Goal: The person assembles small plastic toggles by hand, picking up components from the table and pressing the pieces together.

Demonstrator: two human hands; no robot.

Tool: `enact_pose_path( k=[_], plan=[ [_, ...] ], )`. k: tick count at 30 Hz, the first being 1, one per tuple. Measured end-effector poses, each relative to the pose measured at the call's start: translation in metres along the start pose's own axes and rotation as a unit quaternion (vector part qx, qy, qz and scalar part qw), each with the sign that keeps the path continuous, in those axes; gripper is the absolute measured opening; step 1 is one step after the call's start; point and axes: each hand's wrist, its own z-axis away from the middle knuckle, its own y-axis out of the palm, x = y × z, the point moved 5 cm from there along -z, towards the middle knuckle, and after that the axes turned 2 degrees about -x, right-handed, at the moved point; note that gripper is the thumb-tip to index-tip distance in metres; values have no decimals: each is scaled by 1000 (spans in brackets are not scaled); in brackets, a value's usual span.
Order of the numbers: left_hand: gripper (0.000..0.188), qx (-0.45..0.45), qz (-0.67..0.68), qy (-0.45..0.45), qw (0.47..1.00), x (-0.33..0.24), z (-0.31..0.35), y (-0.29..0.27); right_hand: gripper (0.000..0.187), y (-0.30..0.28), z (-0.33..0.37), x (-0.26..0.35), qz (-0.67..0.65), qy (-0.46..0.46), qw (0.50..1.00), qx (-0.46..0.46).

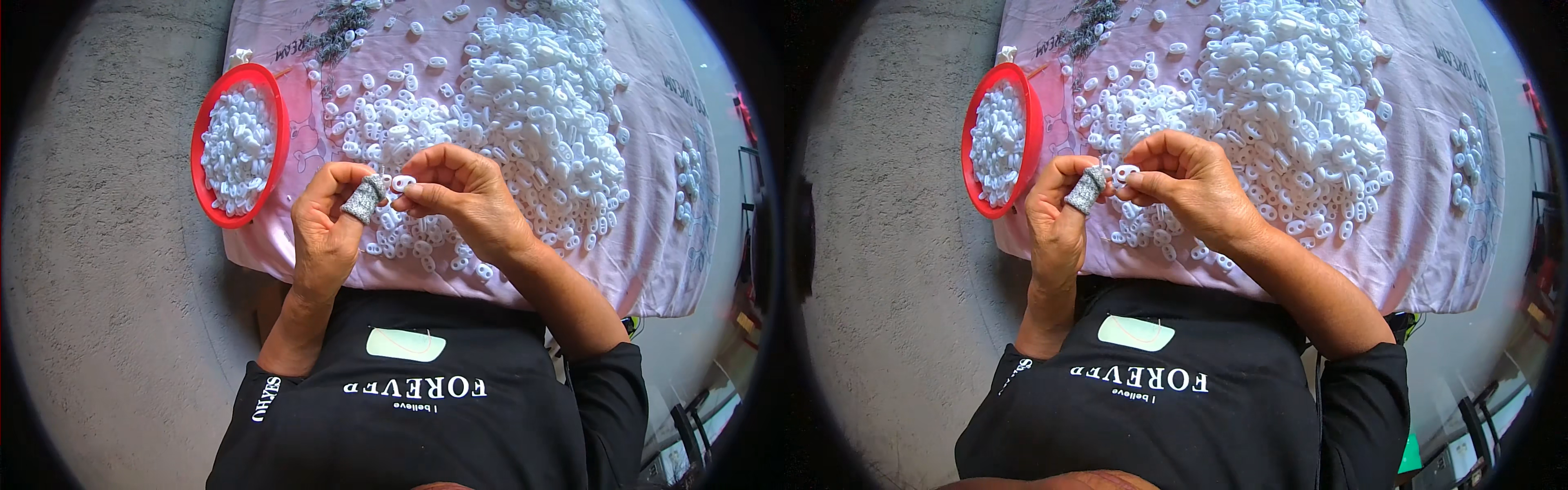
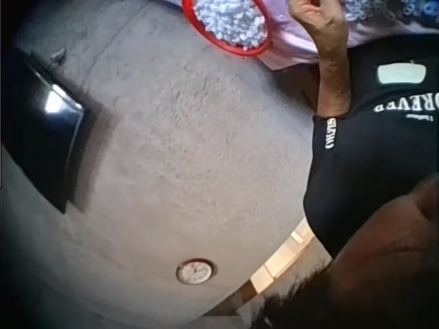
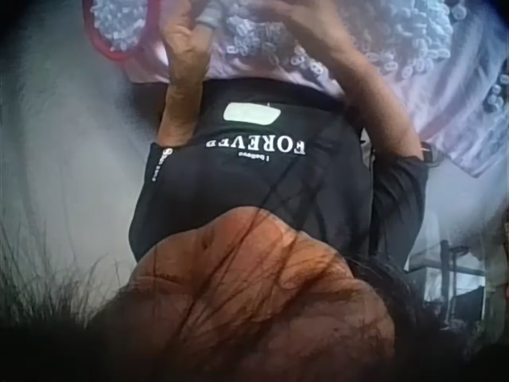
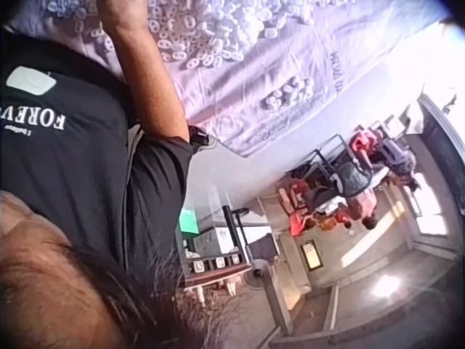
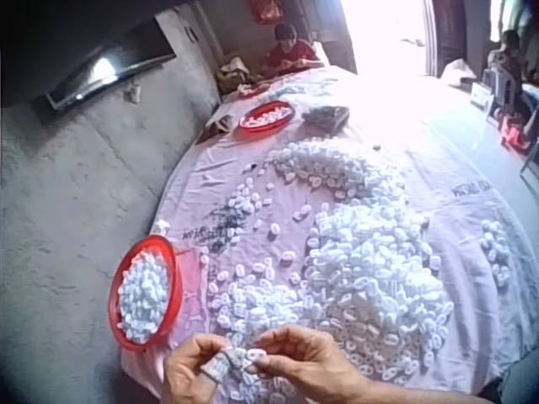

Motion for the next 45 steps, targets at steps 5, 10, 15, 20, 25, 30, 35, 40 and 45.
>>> enact_pose_path(
  k=[5, 10, 15, 20, 25, 30, 35, 40, 45],
  plan=[
    [14, 14, 10, -3, 1000, 3, 1, 0, 22, 0, 1, 1, 14, 10, 1000, -2],
    [13, 5, 20, -18, 1000, 2, 3, -1, 24, -3, 0, -3, -35, 57, 998, -14],
    [13, 14, 6, -20, 1000, 4, 4, 0, 24, -4, 0, -3, -47, 61, 997, -12],
    [14, 7, 22, -16, 1000, 4, 3, 1, 24, -4, -1, -4, -37, 48, 998, -19],
    [13, 19, 30, 8, 999, 1, 3, 5, 21, -3, -1, -3, 8, 13, 1000, -15],
    [13, 21, 35, -6, 999, 0, 3, 5, 22, -4, 0, -2, 64, 5, 998, -13],
    [13, 22, 23, -9, 999, 0, 3, 5, 24, -1, 0, 0, 102, 1, 995, -16],
    [14, 33, 7, 4, 999, -1, 3, 5, 27, -2, 0, -1, 101, 14, 995, -2],
    [14, 26, 12, 4, 1000, -1, 2, 4, 26, -3, -1, -5, 2, 40, 999, -8]
  ],
)
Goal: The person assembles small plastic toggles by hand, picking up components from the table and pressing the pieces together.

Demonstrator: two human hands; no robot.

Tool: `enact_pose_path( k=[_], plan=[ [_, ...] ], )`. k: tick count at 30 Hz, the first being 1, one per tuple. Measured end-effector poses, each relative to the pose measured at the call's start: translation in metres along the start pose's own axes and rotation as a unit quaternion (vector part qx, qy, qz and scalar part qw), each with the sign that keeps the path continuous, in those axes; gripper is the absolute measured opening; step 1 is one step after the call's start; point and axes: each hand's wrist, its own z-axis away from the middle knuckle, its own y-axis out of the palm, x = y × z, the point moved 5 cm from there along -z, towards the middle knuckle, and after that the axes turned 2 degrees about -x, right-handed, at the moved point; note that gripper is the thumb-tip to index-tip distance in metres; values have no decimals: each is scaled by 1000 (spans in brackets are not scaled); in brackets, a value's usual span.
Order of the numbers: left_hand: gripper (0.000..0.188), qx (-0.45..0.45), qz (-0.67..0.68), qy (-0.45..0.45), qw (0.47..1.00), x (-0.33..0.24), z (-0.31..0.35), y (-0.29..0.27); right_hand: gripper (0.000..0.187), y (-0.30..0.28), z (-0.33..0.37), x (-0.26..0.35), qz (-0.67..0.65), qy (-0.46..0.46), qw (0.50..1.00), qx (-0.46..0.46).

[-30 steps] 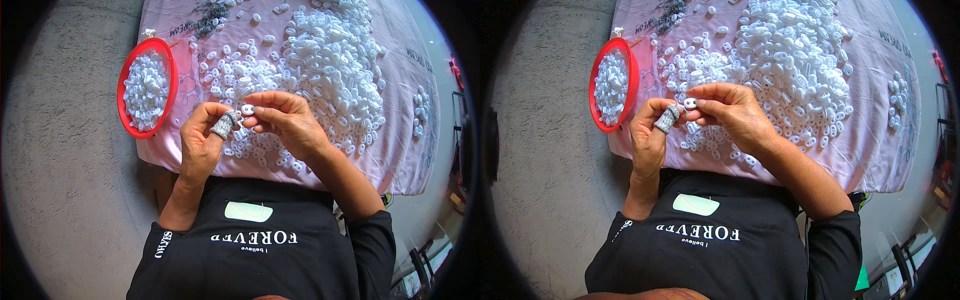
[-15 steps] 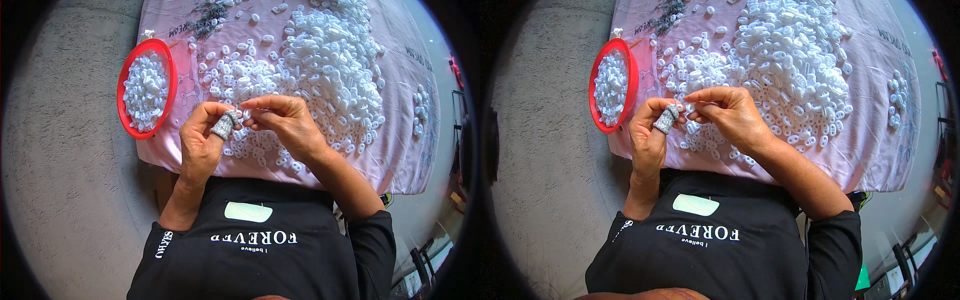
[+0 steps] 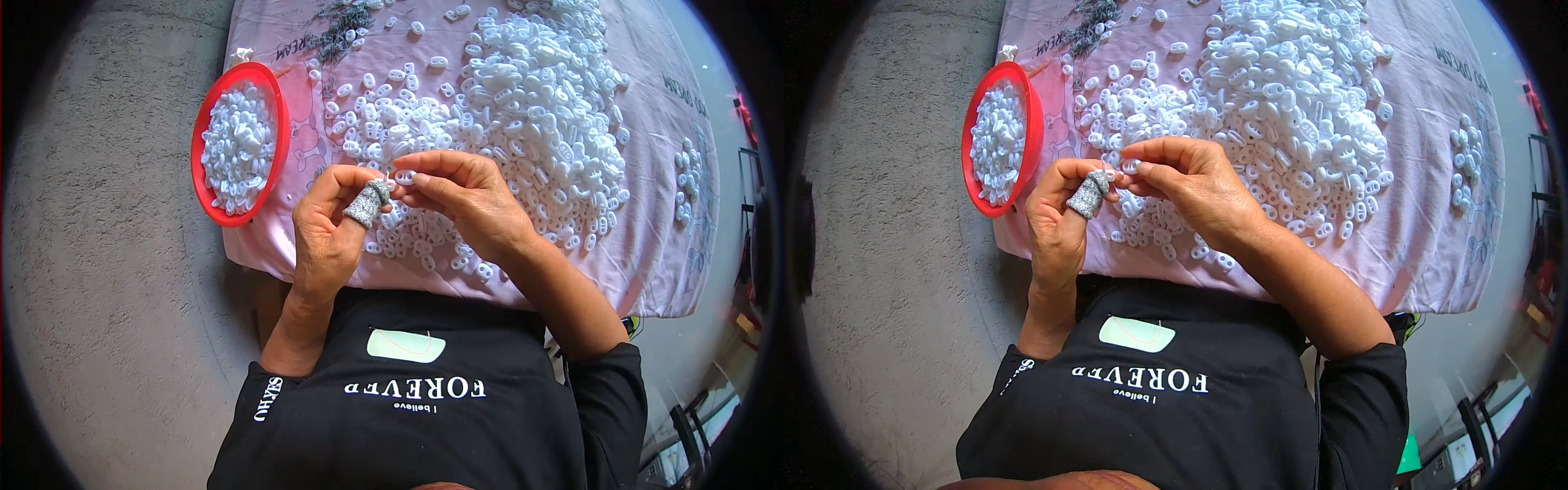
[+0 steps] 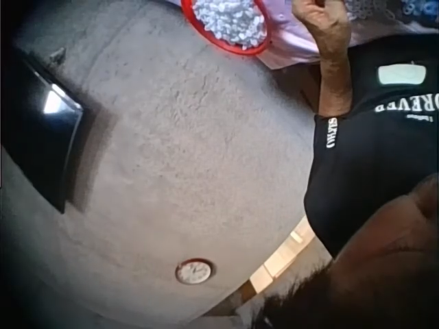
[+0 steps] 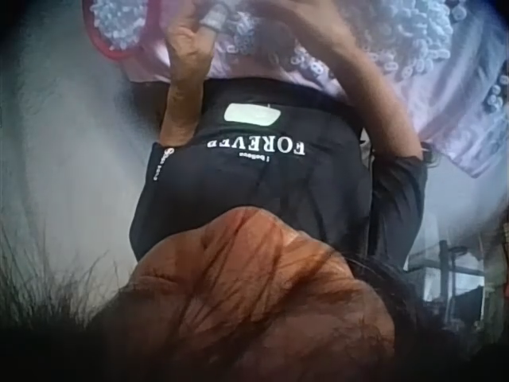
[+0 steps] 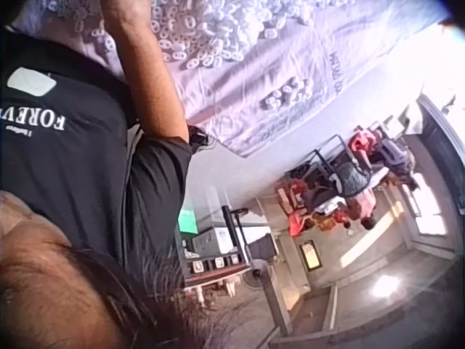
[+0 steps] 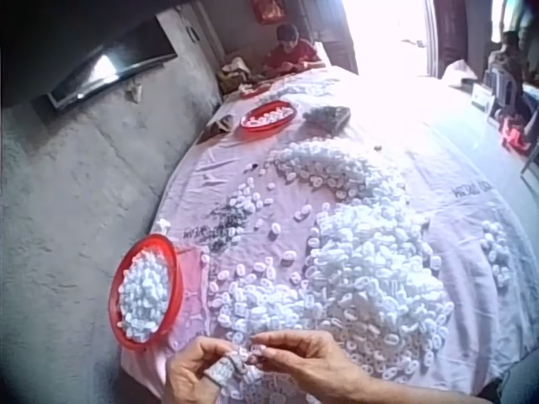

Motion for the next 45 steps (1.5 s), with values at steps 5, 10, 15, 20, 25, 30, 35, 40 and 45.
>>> enact_pose_path(
  k=[5, 10, 15, 20, 25, 30, 35, 40, 45],
  plan=[
    [14, -10, 13, 1, 1000, 0, 0, -3, 25, 0, 0, -1, -42, 20, 999, -13],
    [13, -9, 3, -15, 1000, 2, 1, -3, 23, -2, 1, -1, -40, 30, 999, -14],
    [13, -3, -14, -38, 999, 4, 2, -3, 23, -5, 0, -3, -62, 31, 997, -19],
    [15, 9, -17, -66, 998, 5, 3, 0, 23, -8, 0, -4, -80, 45, 995, -29],
    [18, 25, -26, -96, 995, 4, 3, 4, 23, -7, 0, -4, -108, 69, 991, -24],
    [18, 28, -16, -105, 994, 4, 3, 5, 23, -8, -1, -5, -134, 83, 987, -10],
    [17, 17, -7, -96, 995, 2, 2, 3, 21, -5, 1, -3, -110, 64, 992, -10],
    [12, -10, 13, -68, 998, 4, 1, -4, 23, -3, 2, -1, -31, 22, 999, -7],
    [13, -21, 28, -16, 999, 1, -1, -4, 24, 0, 2, 0, -12, 13, 1000, -16]
  ],
)
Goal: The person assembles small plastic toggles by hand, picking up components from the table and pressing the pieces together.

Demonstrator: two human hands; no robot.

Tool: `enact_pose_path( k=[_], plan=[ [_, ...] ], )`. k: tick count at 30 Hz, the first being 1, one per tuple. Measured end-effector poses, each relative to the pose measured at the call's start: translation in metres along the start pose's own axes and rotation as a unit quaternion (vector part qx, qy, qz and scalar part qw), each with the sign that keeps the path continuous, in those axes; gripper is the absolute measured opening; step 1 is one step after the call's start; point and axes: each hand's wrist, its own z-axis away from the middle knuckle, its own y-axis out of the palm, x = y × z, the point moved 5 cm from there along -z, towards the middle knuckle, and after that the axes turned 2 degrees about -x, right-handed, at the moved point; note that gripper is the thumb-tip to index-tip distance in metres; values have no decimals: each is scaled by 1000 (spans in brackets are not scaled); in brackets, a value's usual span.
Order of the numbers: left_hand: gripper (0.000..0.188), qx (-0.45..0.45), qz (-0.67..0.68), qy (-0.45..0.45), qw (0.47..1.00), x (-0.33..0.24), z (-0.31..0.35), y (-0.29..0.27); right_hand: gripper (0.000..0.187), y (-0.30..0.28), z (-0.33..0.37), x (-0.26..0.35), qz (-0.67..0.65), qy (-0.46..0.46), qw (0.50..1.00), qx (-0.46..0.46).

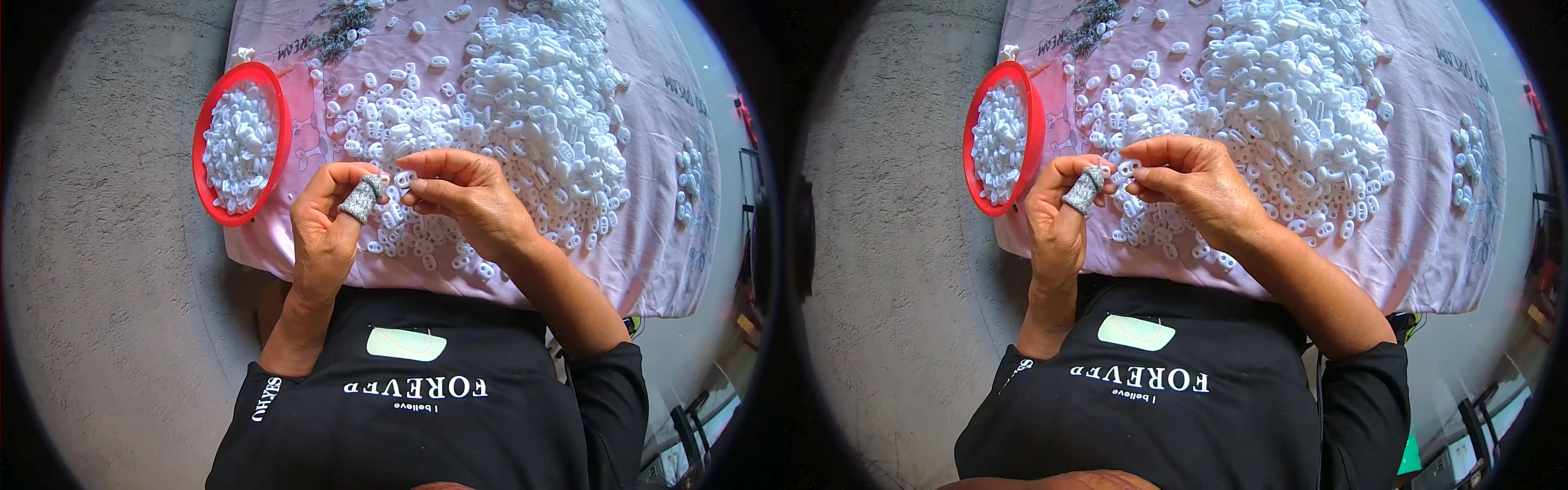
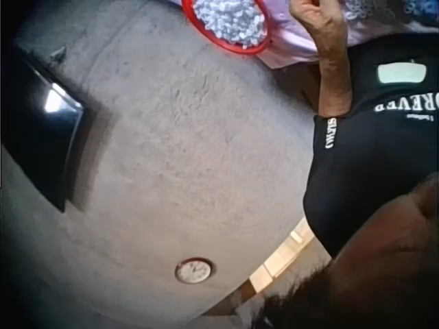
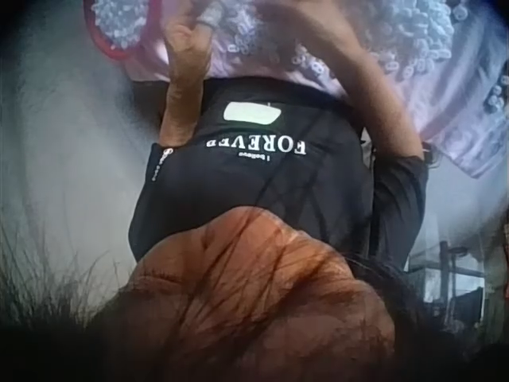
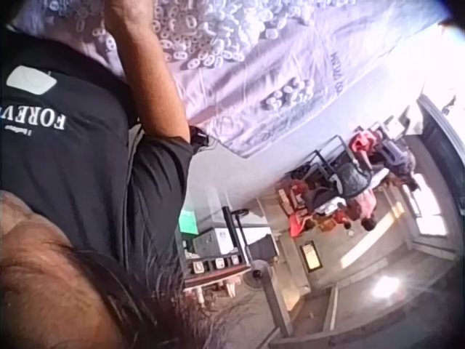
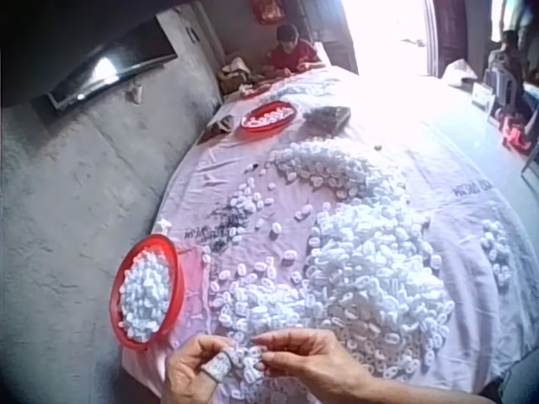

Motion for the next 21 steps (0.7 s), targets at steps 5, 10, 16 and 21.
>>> enact_pose_path(
  k=[5, 10, 16, 21],
  plan=[
    [15, 16, 13, 46, 999, -4, 0, 1, 20, 0, -1, 1, 10, -36, 999, 4],
    [15, 25, 9, 47, 999, -7, 1, 2, 19, 0, 1, 1, 44, -26, 999, 17],
    [17, 42, 2, 27, 999, 1, 5, 8, 17, -1, 1, 2, 66, -14, 998, -4],
    [16, 41, 27, 12, 999, -1, 4, 7, 20, -3, -1, 0, 20, -28, 999, 3]
  ],
)
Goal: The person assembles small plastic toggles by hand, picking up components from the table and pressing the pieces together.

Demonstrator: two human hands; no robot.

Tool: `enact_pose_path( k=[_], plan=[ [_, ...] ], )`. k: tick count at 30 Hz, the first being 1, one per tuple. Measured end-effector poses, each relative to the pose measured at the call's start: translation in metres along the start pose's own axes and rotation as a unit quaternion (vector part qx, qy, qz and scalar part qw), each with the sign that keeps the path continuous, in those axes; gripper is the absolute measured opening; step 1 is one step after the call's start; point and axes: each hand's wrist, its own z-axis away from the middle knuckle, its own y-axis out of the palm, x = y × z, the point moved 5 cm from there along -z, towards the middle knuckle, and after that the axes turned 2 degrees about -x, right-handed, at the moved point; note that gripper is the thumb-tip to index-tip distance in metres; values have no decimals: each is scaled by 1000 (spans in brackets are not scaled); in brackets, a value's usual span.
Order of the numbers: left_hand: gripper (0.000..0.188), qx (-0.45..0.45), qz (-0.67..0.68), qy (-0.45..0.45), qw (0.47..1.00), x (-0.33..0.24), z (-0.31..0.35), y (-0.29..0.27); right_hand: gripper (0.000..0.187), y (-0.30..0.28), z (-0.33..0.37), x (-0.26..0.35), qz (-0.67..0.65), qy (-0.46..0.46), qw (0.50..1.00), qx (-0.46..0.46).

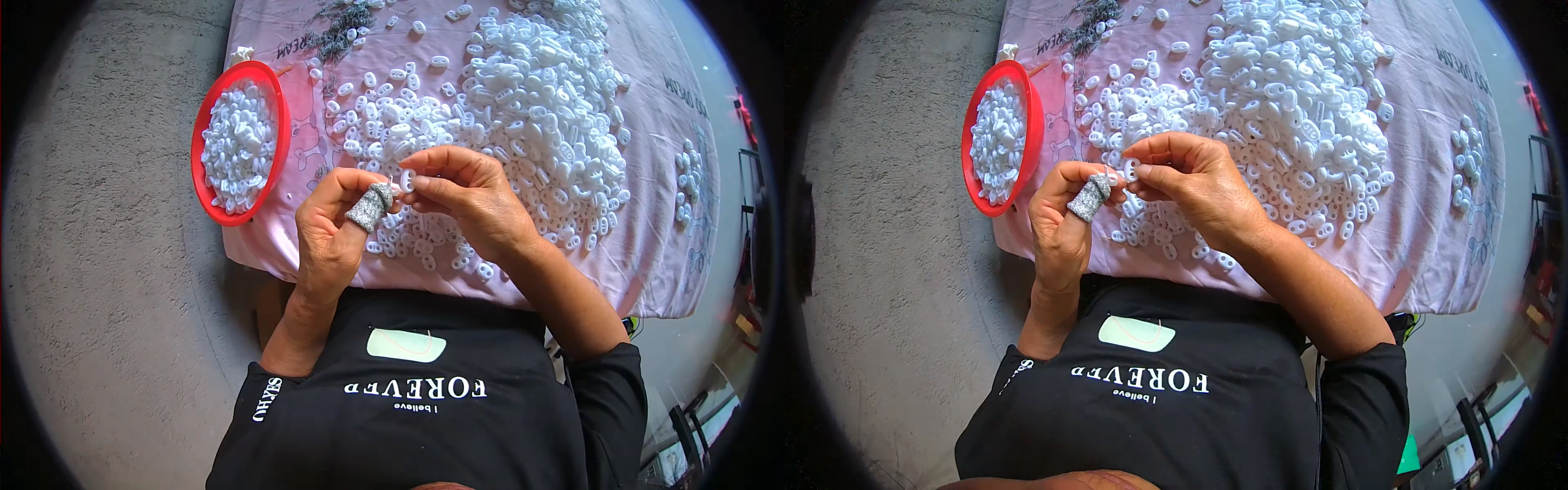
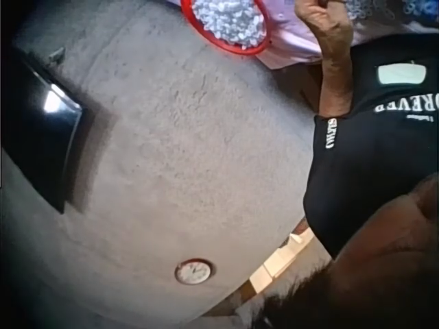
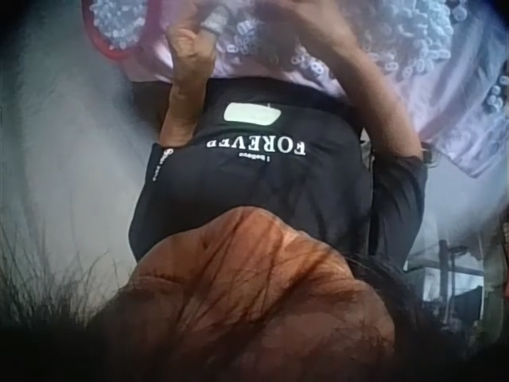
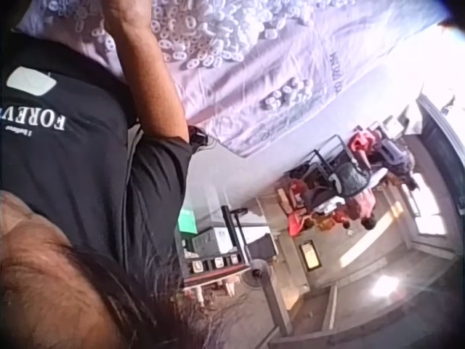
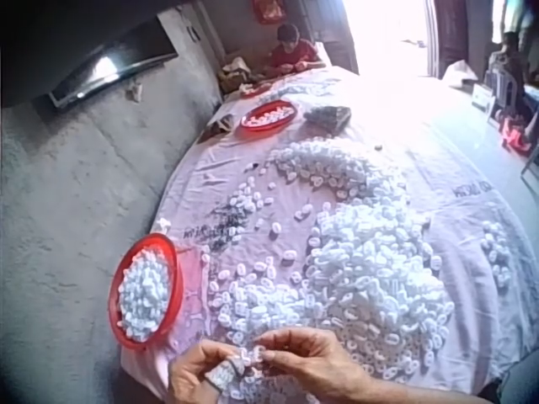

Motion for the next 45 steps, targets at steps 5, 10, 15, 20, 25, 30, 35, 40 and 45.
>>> enact_pose_path(
  k=[5, 10, 15, 20, 25, 30, 35, 40, 45],
  plan=[
    [13, -34, -38, -32, 998, 3, 1, -4, 24, 1, 0, 3, -15, 11, 1000, 1],
    [12, -29, -63, -46, 997, 7, 1, -5, 26, 3, 1, 2, -56, 50, 997, 17],
    [12, -27, -72, -74, 994, 7, 1, -6, 30, 0, -1, 2, -47, 15, 999, 15],
    [16, 9, -62, -86, 994, 8, 0, 0, 29, 0, -1, 1, -60, 23, 998, 6],
    [17, 11, -59, -103, 993, 9, -1, 0, 24, -3, -2, -3, -80, 42, 996, 5],
    [16, 4, -57, -115, 992, 9, 0, 0, 23, -2, -1, -2, -71, 54, 996, 2],
    [11, -4, -91, -113, 989, 7, 0, 1, 24, -2, 0, -2, -61, 52, 997, -2],
    [11, -9, -80, -118, 990, 9, -1, 1, 23, -1, 1, -1, -45, 51, 998, -8],
    [11, -4, -83, -116, 990, 9, 0, 2, 23, 0, 2, 1, -4, 32, 999, -4]
  ],
)
